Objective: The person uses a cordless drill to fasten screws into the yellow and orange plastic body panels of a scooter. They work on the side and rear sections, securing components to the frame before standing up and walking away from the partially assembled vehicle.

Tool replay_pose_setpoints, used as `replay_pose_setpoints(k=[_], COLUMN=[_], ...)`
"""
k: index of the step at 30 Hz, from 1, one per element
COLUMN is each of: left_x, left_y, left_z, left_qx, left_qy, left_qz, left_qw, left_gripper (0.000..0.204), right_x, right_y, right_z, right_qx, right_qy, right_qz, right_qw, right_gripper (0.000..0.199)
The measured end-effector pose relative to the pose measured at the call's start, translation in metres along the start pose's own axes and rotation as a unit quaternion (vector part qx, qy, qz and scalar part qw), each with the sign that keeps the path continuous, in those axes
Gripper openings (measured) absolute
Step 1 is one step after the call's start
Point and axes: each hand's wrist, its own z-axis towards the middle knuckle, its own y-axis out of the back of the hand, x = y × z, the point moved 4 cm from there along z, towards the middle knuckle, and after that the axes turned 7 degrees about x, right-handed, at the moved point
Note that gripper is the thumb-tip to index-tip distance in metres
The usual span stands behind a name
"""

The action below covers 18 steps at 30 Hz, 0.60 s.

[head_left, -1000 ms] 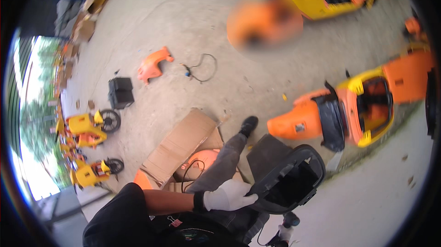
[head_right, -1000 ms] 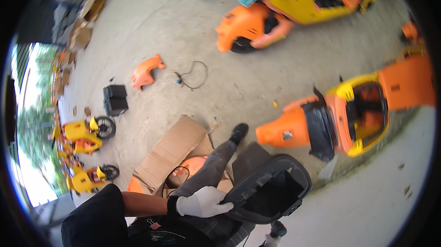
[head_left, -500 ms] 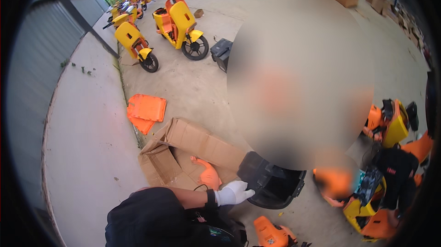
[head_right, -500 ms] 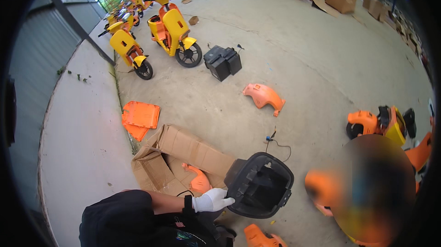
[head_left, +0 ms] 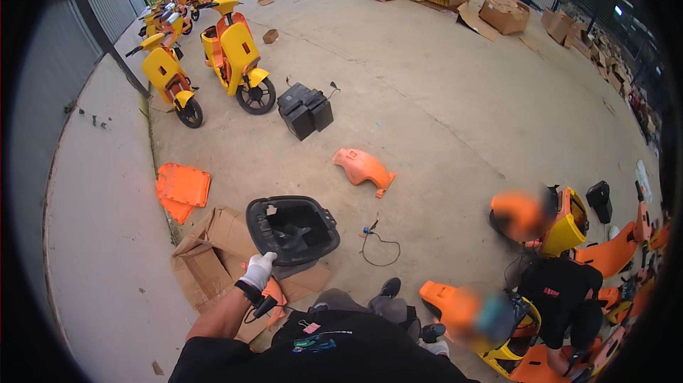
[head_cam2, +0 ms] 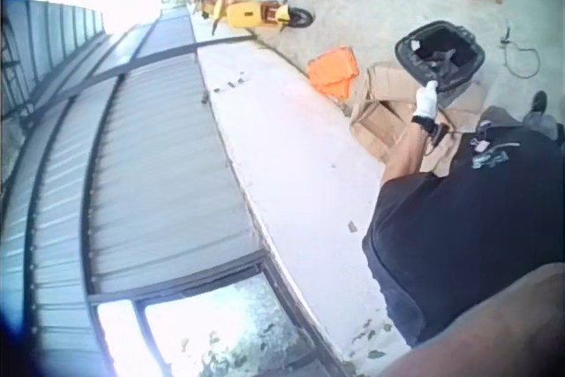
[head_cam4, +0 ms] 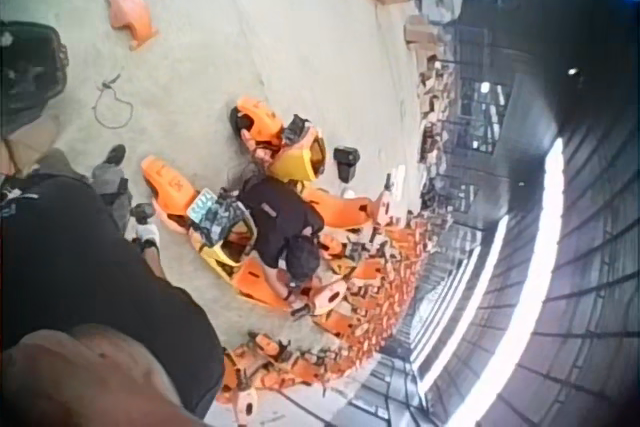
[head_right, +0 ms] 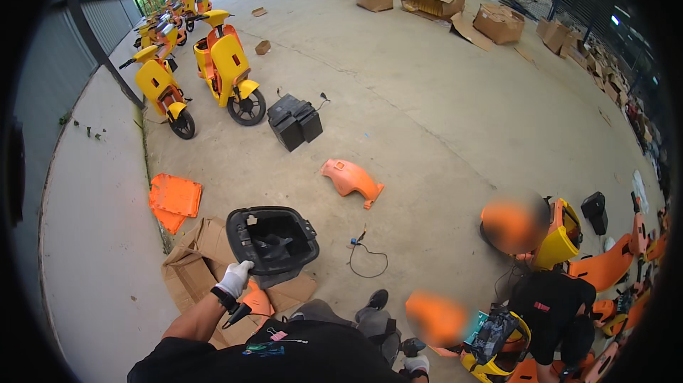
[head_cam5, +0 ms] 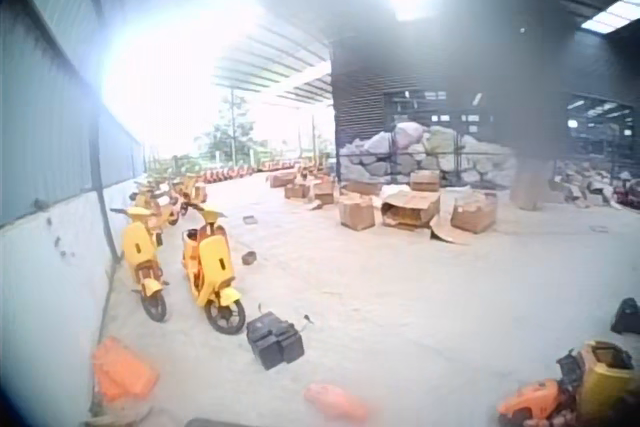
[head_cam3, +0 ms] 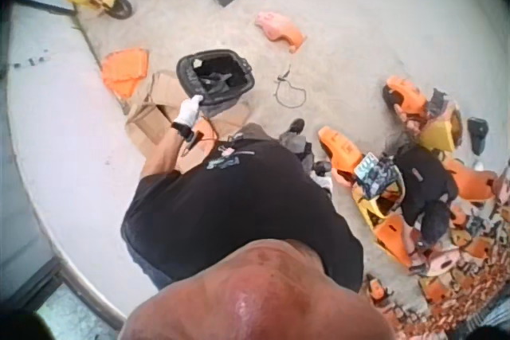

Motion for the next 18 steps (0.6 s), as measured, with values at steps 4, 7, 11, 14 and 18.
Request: replay_pose_setpoints(k=[4,7,11,14,18], left_x=[0.014,0.012,0.0,0.007,-0.036], left_y=[-0.008,-0.032,-0.087,-0.091,-0.148], left_z=[-0.017,-0.011,0.049,0.045,0.126], left_qx=[-0.042,-0.049,-0.043,-0.08,-0.113], left_qy=[0.077,0.149,0.209,0.246,0.245], left_qz=[-0.187,-0.257,-0.332,-0.37,-0.352], left_qw=[0.978,0.954,0.919,0.892,0.896], left_gripper=[0.03,0.029,0.029,0.026,0.025], right_x=[0.051,0.064,0.076,0.125,0.164], right_y=[0.093,0.149,0.242,0.264,0.359], right_z=[0.09,0.157,0.259,0.332,0.436], right_qx=[-0.002,0.021,0.006,0.092,0.099], right_qy=[0.128,0.055,0.022,0.033,0.015], right_qz=[0.113,0.12,0.106,0.085,0.001], right_qw=[0.985,0.991,0.994,0.992,0.995], right_gripper=[0.048,0.039,0.034,0.031,0.033])
